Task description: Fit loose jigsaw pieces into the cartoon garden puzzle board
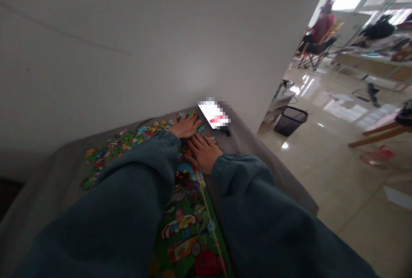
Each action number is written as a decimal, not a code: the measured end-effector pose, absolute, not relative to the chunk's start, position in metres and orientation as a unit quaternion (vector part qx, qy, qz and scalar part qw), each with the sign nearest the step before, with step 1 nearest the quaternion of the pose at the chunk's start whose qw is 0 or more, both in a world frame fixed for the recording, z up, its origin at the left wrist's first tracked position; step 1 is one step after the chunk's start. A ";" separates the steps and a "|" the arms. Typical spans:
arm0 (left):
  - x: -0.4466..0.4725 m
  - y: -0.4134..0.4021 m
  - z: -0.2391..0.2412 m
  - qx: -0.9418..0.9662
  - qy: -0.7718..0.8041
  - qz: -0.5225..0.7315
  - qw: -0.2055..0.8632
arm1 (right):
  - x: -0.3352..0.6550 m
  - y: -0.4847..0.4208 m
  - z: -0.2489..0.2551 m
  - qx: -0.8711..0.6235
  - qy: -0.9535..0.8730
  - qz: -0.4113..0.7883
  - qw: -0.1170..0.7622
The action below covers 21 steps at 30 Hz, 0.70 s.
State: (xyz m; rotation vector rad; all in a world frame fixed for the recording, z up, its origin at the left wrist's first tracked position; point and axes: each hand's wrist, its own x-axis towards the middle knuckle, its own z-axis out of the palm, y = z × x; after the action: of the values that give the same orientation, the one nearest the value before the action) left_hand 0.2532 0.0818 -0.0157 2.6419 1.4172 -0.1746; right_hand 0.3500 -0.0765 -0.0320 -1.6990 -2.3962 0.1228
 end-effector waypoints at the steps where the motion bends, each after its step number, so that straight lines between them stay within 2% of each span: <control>1: 0.253 0.079 -0.014 0.877 0.471 -0.060 0.073 | 0.350 -0.077 -0.032 -0.575 -0.811 0.042 0.101; 13: 0.235 0.073 0.007 0.885 0.461 -0.052 0.048 | 0.349 -0.078 -0.031 -0.572 -0.813 0.038 0.103; 21: 0.254 0.085 -0.007 0.892 0.447 -0.050 0.037 | 0.349 -0.077 -0.034 -0.574 -0.811 0.036 0.105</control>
State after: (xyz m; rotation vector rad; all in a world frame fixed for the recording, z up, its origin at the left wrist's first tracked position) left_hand 0.2541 0.0847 -0.0075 2.7390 1.3737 -0.1537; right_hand 0.3491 -0.0766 -0.0338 -1.6917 -2.3919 0.1053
